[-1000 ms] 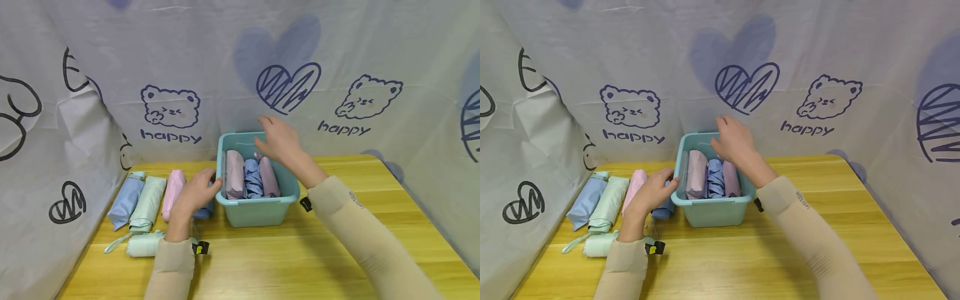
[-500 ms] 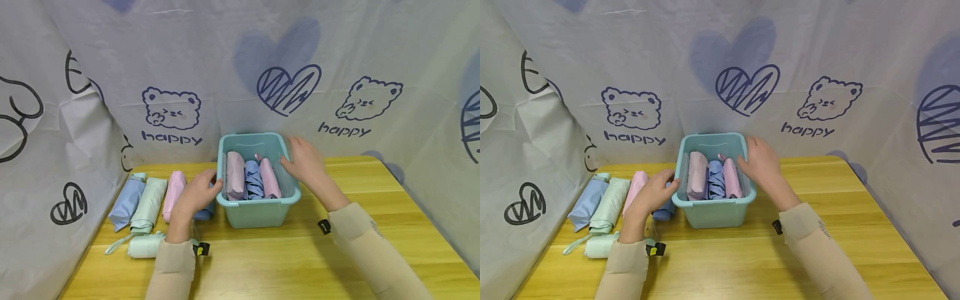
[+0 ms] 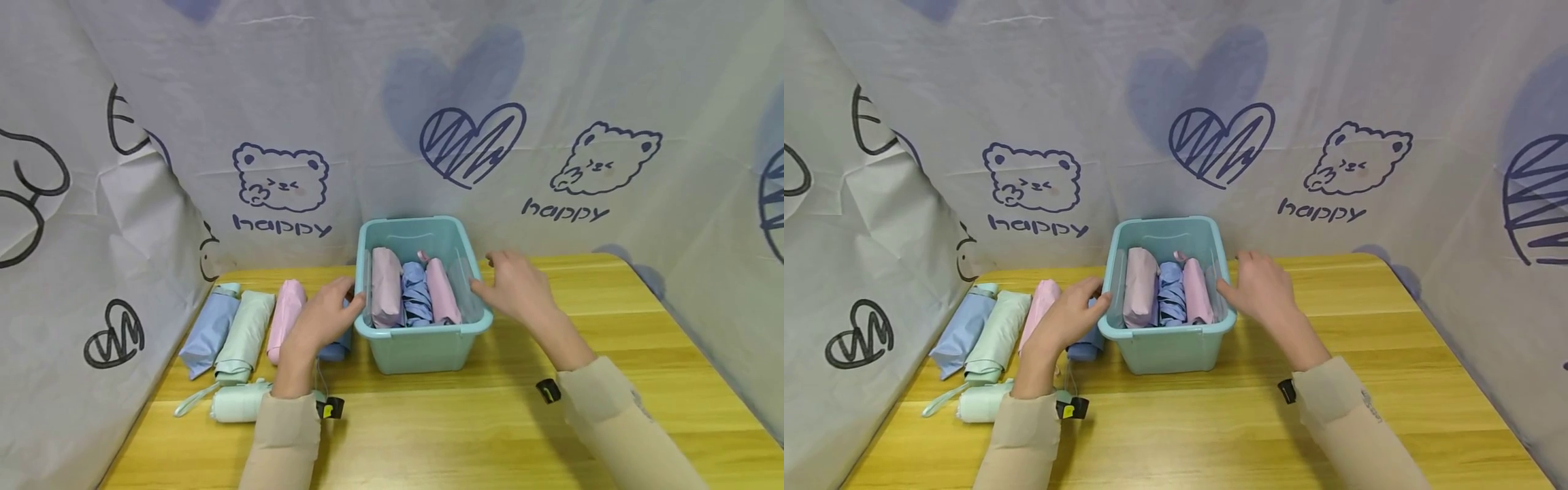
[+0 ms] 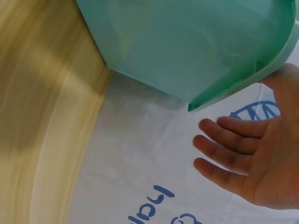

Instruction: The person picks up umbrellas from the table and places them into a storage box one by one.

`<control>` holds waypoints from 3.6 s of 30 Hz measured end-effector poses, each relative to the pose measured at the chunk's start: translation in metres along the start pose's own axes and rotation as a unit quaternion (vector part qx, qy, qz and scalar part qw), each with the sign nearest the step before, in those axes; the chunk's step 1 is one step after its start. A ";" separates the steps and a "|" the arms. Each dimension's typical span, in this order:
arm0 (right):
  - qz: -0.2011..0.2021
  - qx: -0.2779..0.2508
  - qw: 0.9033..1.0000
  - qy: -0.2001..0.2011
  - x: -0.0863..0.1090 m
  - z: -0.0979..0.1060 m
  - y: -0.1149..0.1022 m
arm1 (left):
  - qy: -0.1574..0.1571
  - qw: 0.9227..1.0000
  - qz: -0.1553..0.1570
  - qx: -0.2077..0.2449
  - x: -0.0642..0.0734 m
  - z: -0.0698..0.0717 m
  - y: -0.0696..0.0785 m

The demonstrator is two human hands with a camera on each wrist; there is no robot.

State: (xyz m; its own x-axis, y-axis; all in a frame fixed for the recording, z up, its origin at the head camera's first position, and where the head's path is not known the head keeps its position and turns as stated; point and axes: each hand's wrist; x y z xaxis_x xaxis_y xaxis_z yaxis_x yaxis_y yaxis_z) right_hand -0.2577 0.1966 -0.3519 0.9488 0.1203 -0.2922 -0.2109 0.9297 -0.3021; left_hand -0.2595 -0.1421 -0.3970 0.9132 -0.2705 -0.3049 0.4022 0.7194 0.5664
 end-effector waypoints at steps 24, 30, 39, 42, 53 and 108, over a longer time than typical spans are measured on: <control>0.086 -0.096 0.990 -0.061 0.015 -0.009 0.018 | 0.000 1.000 0.005 -0.001 -0.001 0.002 0.000; 0.089 -0.098 0.989 -0.064 0.016 -0.011 0.019 | -0.001 1.000 0.002 -0.004 0.000 0.003 0.000; 0.088 -0.099 0.989 -0.062 0.018 -0.010 0.020 | 0.002 1.000 -0.001 -0.002 0.000 0.002 0.001; 0.087 -0.099 0.989 -0.066 0.017 -0.012 0.020 | 0.003 1.000 0.005 -0.002 0.001 0.002 0.001; 0.077 -0.088 0.991 -0.064 0.017 -0.014 0.018 | 0.035 0.998 0.037 -0.039 0.002 0.006 0.005; 0.059 -0.103 0.989 -0.087 0.016 -0.014 0.014 | 0.004 0.950 0.275 -0.146 -0.011 -0.046 -0.049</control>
State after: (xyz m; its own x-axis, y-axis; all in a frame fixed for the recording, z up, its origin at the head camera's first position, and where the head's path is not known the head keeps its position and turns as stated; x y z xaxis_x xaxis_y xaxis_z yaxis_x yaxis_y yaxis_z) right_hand -0.2488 0.2069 -0.3735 0.9367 0.2993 -0.1818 -0.3500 0.8166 -0.4590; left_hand -0.2927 -0.1445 -0.4565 0.9790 0.2015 -0.0318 -0.1717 0.8979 0.4053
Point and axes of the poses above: each hand's wrist, its own x-axis away from the middle knuckle, its own z-axis out of the back of the hand, y = z × x, and after that the axes turned 4 degrees about y, right-handed
